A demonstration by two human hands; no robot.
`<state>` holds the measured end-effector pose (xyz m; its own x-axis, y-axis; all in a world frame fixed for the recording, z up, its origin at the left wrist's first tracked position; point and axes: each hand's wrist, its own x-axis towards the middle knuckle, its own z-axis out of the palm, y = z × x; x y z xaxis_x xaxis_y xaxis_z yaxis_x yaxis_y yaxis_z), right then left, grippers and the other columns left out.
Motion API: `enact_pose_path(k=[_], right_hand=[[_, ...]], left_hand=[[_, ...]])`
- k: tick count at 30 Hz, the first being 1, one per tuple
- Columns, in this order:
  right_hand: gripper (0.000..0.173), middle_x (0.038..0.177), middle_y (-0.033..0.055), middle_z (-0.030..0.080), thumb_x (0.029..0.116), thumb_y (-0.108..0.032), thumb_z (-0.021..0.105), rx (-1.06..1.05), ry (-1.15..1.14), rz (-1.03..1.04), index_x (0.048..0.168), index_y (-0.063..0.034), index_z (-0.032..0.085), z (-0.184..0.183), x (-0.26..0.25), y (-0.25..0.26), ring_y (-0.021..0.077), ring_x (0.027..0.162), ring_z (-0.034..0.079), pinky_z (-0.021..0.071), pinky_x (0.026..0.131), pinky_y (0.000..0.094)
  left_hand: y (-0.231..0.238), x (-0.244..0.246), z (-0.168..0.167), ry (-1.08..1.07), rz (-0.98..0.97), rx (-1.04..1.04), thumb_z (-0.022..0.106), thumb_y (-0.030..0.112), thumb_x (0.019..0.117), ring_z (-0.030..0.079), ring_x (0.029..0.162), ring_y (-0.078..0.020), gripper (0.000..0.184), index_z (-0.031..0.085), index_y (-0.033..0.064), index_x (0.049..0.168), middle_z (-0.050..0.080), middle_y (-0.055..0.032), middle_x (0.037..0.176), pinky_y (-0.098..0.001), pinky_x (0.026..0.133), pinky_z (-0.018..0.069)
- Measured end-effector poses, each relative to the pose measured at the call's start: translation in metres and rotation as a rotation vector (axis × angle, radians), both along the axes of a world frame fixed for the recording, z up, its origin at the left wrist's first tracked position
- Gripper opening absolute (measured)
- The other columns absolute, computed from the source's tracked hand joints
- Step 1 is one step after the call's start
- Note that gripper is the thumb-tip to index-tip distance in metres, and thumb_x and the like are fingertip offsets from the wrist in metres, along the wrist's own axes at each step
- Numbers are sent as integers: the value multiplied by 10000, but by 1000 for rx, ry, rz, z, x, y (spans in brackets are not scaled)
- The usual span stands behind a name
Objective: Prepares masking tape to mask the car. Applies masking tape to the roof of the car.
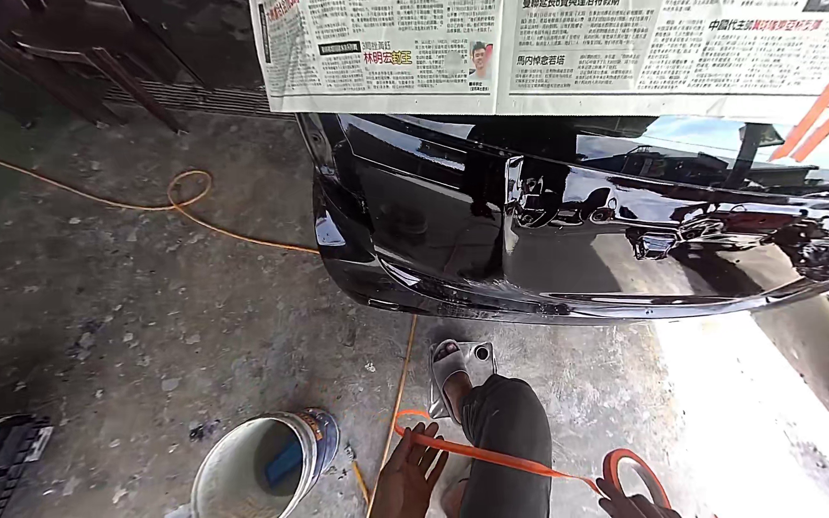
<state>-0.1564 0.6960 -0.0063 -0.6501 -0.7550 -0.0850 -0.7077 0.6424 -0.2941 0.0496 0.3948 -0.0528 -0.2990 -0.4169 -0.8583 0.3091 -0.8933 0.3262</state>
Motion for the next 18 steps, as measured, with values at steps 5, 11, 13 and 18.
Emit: enact_pose_path(k=[5, 11, 13, 18], right_hand=[[294, 872, 89, 758, 1053, -365, 580, -71, 7, -35, 1229, -224, 769, -3, 6, -15, 242, 779, 722, 568, 778, 427], [294, 857, 64, 749, 1033, -414, 599, -116, 74, -22, 1228, -270, 765, -5, 6, -27, 225, 775, 715, 567, 770, 407], [287, 849, 54, 745, 1029, -422, 602, -139, 100, -12, 1220, -284, 767, -4, 6, -34, 218, 765, 712, 566, 758, 401], [278, 827, 41, 738, 1028, -423, 603, -180, 127, 21, 1217, -300, 764, -3, 5, -51, 206, 743, 701, 559, 746, 390]], left_hand=[[-15, 11, 7, -74, -60, -72, 341, 354, 1124, 706, 1038, -207, 374, 569, 101, 1280, 715, -59, 1149, -425, 888, 576], [-38, 19, 19, -129, -45, -139, 369, 352, 1121, 724, 1016, -207, 369, 608, 103, 1251, 738, -56, 1135, -416, 879, 591], [-46, 21, 25, -143, -36, -169, 369, 349, 1121, 723, 1016, -204, 366, 608, 105, 1254, 737, -56, 1132, -409, 872, 591], [-60, 30, 25, -170, -18, -228, 370, 334, 1122, 728, 1008, -198, 353, 615, 110, 1242, 743, -48, 1115, -408, 863, 597]])
